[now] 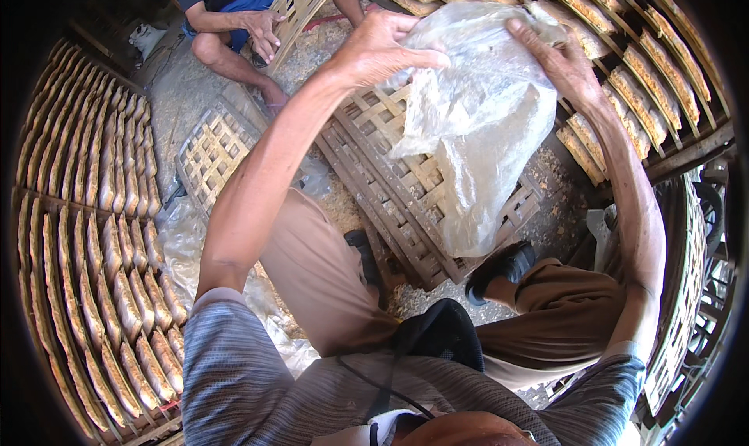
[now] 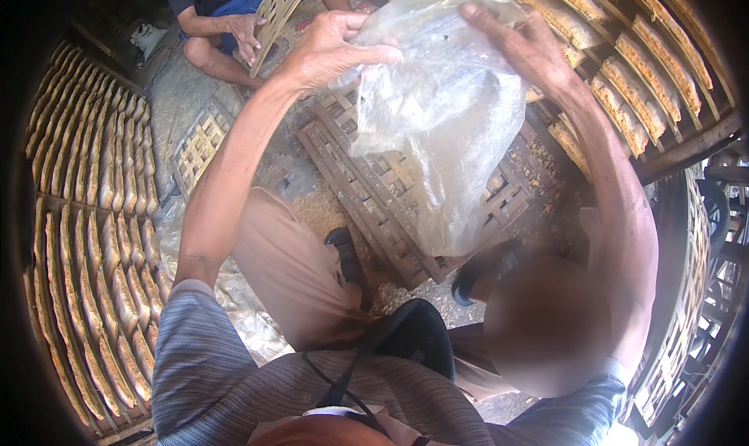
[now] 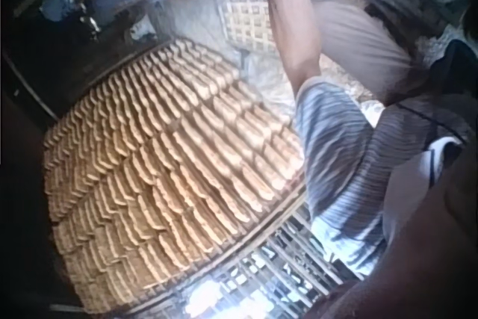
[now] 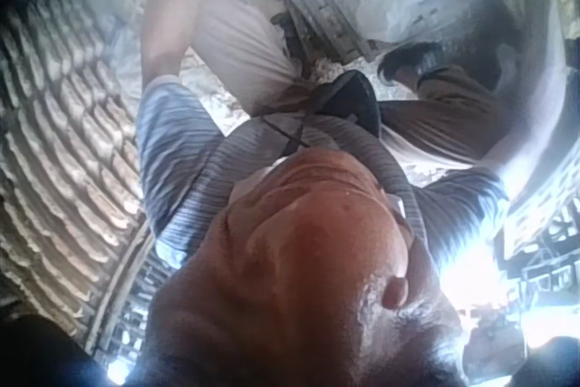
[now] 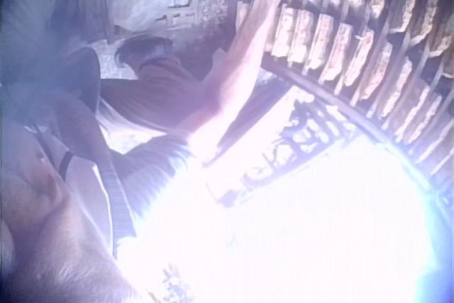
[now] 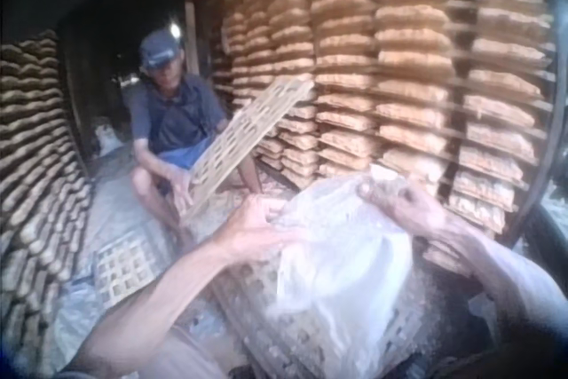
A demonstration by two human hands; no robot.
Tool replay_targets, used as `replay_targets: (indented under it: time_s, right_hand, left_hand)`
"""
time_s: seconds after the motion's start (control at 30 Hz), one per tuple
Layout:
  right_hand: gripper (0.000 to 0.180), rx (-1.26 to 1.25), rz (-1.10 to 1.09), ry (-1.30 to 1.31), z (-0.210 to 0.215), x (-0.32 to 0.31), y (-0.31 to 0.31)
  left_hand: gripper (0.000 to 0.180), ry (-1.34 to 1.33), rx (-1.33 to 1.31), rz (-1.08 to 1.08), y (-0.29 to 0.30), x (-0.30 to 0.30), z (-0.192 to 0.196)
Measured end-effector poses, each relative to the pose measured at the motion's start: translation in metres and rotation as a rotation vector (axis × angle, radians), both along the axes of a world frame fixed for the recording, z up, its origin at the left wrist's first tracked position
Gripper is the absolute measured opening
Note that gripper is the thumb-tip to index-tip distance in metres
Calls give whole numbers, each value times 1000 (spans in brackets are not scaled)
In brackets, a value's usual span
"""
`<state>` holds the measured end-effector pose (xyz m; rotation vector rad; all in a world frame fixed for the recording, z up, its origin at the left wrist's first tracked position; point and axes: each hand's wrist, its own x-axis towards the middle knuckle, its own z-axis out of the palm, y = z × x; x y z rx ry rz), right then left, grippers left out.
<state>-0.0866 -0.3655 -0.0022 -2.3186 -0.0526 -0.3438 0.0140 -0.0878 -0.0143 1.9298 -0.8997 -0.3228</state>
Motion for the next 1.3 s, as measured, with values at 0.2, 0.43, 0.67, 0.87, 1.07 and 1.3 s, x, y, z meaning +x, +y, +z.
replay_targets:
  time_s: [0.2,0.43,0.67,0.87,1.07,1.3]
  right_hand:
    - [60,11,50,-152,-6,4,6]
    - [44,34,-7,-121,-8,21,-48]
    - [49,142,16,-52,-20,21,-60]
    - [64,185,29,47,-18,13,-83]
    - [75,232,-72,164,-32,20,-88]
    - [71,690,-42,70,-20,22,-89]
  left_hand:
    - [37,131,-305,-34,-1,4,-30]
    - [37,4,-134,147,10,27,-22]
    - [39,41,-314,-46,4,17,-35]
    - [32,107,-310,120,1,28,-40]
    - [21,386,-501,284,6,43,-28]
    - [43,342,-255,-44,7,17,-42]
